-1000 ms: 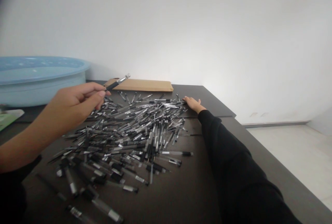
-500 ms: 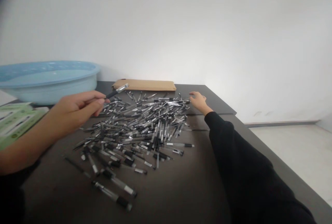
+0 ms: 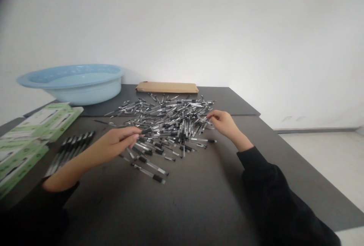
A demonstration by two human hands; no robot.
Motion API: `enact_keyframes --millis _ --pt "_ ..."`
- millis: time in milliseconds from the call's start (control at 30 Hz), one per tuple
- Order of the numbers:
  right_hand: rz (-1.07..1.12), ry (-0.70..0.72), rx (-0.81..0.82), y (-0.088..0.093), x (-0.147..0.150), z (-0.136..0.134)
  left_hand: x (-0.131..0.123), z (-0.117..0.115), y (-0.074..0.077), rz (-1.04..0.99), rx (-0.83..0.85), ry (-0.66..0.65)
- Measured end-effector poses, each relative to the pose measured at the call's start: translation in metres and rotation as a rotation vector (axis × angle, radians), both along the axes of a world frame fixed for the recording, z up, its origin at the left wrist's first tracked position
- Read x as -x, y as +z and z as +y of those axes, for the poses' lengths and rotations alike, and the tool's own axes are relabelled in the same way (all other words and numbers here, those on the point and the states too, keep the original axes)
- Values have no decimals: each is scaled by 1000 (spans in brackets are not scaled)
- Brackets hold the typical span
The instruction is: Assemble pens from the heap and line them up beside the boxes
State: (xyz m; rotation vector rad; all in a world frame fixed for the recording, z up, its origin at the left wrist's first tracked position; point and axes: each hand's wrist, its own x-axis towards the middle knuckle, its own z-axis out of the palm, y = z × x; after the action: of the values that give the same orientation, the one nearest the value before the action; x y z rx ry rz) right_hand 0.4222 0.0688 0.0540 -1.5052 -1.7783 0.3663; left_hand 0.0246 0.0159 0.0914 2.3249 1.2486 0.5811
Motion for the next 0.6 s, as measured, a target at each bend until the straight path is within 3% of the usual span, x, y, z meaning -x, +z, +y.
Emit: enact_keyframes --millis 133,267,400,467,600 --pt "195 39 1 5 26 -25 -10 -16 -9 -40 39 -35" --pt "320 212 19 18 64 -60 -13 -24 -8 -75 25 -53" --pt "504 416 52 33 102 -89 -6 -22 -11 -101 -3 44" --pt "525 473 102 30 116 -94 -2 -21 -14 -110 -35 82" --pt "474 452 166 10 128 -87 3 -20 -14 -99 -75 102"
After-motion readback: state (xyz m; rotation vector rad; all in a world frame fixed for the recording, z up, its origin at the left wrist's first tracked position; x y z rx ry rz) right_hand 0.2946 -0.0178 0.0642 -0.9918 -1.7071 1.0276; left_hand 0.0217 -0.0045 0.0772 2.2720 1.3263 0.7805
